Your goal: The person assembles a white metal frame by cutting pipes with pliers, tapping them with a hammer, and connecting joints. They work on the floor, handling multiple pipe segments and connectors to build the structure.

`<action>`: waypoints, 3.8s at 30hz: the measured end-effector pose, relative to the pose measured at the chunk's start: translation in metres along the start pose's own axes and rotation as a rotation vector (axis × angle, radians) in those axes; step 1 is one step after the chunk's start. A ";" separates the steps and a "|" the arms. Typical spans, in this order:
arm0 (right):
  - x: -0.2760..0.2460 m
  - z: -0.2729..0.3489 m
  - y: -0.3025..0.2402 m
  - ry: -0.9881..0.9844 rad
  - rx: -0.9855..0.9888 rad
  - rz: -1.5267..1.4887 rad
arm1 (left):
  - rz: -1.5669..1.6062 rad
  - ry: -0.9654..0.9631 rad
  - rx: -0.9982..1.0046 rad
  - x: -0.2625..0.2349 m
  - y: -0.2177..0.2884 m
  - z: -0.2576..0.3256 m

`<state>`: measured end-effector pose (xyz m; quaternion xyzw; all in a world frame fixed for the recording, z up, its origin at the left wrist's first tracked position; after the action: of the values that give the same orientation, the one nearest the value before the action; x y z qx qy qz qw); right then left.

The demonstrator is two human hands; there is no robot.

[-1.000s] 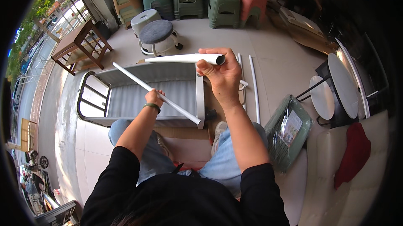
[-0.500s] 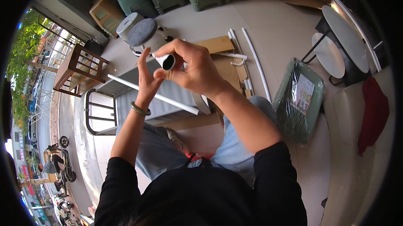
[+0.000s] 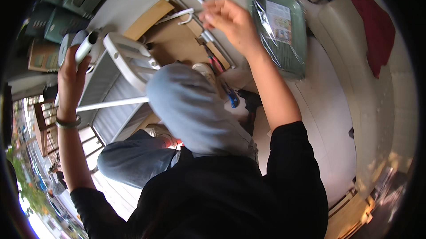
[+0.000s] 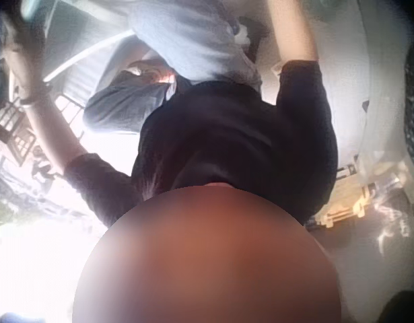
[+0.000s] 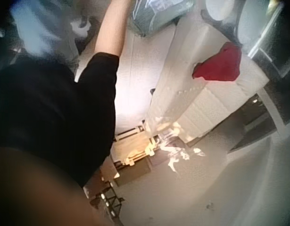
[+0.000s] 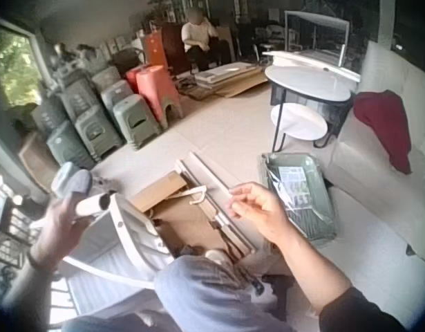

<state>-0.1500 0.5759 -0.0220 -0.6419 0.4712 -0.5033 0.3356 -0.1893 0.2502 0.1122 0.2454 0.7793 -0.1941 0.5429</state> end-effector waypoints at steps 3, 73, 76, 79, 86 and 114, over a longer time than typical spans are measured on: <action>-0.073 0.093 0.092 0.176 0.352 -0.030 | -0.026 -0.188 -0.057 0.016 -0.009 0.003; 0.111 0.018 -0.033 -0.508 0.204 -0.007 | 0.636 -0.203 -0.799 -0.033 0.024 0.230; 0.172 0.039 -0.034 -0.704 0.493 -0.028 | 0.707 -0.157 -0.726 -0.040 0.040 0.233; 0.213 0.060 -0.030 -0.923 0.558 0.097 | 0.822 -0.153 -0.734 -0.041 0.056 0.253; 0.242 0.100 -0.047 -1.287 0.178 0.520 | 0.803 -0.083 -0.684 -0.039 0.081 0.292; 0.280 0.123 -0.075 -1.577 -0.293 0.976 | 1.266 -0.271 -0.687 0.016 0.139 0.320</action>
<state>0.0019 0.3317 0.1056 -0.5650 0.3834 0.3379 0.6478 0.1290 0.1821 -0.0154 0.4384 0.4313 0.3833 0.6891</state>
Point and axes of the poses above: each hand's wrist, its own z-axis away from the middle knuckle, its own x-axis out of the palm, y = z × x, the point moved 8 cm from there along -z, towards the middle knuckle, and after that the axes turned 12 degrees about -z, right-handed, at the moved point
